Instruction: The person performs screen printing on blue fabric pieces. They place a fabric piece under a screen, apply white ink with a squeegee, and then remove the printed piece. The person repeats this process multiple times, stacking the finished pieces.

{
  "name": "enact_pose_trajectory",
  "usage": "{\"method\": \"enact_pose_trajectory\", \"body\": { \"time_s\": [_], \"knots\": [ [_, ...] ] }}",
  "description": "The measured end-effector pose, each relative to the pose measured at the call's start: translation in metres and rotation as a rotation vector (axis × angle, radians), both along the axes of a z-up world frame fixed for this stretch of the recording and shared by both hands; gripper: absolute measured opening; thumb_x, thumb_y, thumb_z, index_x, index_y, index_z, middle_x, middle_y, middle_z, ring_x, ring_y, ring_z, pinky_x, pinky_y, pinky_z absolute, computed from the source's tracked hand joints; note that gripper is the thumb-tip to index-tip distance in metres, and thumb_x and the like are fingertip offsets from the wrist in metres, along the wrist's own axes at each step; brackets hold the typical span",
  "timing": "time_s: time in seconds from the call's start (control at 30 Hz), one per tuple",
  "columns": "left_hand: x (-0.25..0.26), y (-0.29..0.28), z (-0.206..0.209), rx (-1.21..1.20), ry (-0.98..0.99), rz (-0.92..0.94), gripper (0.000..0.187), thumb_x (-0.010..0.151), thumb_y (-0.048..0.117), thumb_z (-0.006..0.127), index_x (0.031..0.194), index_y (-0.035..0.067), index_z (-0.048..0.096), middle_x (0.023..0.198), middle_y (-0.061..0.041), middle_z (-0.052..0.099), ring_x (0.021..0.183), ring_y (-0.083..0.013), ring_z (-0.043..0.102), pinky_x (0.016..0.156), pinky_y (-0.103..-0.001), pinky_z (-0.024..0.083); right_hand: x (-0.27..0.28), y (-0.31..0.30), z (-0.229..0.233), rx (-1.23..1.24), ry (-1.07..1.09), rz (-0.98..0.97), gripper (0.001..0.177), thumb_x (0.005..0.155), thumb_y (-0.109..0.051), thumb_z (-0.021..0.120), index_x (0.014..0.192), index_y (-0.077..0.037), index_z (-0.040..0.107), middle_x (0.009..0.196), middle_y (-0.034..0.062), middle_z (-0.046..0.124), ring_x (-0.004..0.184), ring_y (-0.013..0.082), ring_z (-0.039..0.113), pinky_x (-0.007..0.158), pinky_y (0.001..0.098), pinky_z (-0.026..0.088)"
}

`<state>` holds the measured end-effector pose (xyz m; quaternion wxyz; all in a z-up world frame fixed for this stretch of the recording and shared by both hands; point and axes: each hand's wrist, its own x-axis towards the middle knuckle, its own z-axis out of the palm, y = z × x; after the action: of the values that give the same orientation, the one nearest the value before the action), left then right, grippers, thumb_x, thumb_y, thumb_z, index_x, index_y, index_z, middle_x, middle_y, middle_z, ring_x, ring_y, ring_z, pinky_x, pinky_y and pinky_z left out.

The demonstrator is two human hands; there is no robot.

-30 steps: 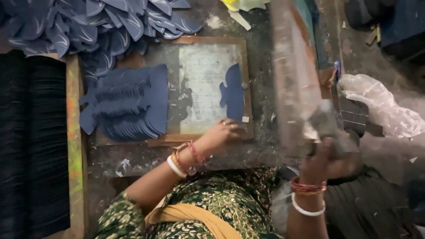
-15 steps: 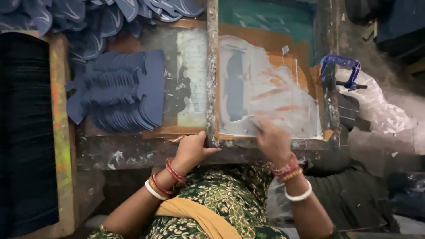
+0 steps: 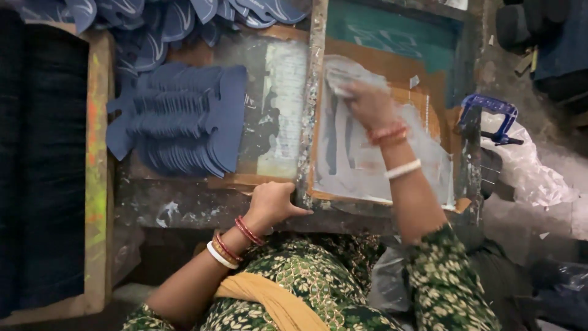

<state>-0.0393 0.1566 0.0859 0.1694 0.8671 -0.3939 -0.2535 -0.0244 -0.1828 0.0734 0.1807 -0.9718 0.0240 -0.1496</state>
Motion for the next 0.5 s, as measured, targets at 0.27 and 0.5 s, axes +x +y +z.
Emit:
{"method": "enact_pose_trajectory", "body": {
  "time_s": [0.27, 0.5],
  "knots": [
    [0.004, -0.005, 0.005, 0.033, 0.017, -0.034, 0.071, 0.058, 0.076, 0.081, 0.075, 0.008, 0.070, 0.071, -0.016, 0.070, 0.071, -0.0376, 0.070, 0.066, -0.049, 0.056, -0.163, 0.119, 0.054, 0.167, 0.089, 0.030, 0.037, 0.082, -0.001, 0.067, 0.114, -0.017, 0.076, 0.113, 0.0103, 0.076, 0.099, 0.0307, 0.073, 0.082, 0.0389, 0.058],
    [-0.010, -0.002, 0.021, -0.052, 0.027, 0.119, 0.065, 0.057, 0.066, 0.089, 0.081, 0.007, 0.074, 0.071, -0.015, 0.072, 0.069, -0.0321, 0.071, 0.064, -0.045, 0.055, -0.220, 0.103, 0.064, 0.457, 0.015, -0.165, 0.028, 0.092, -0.007, 0.070, 0.119, -0.008, 0.072, 0.113, 0.0124, 0.076, 0.102, 0.0242, 0.073, 0.088, 0.0336, 0.057]
  ]
}}
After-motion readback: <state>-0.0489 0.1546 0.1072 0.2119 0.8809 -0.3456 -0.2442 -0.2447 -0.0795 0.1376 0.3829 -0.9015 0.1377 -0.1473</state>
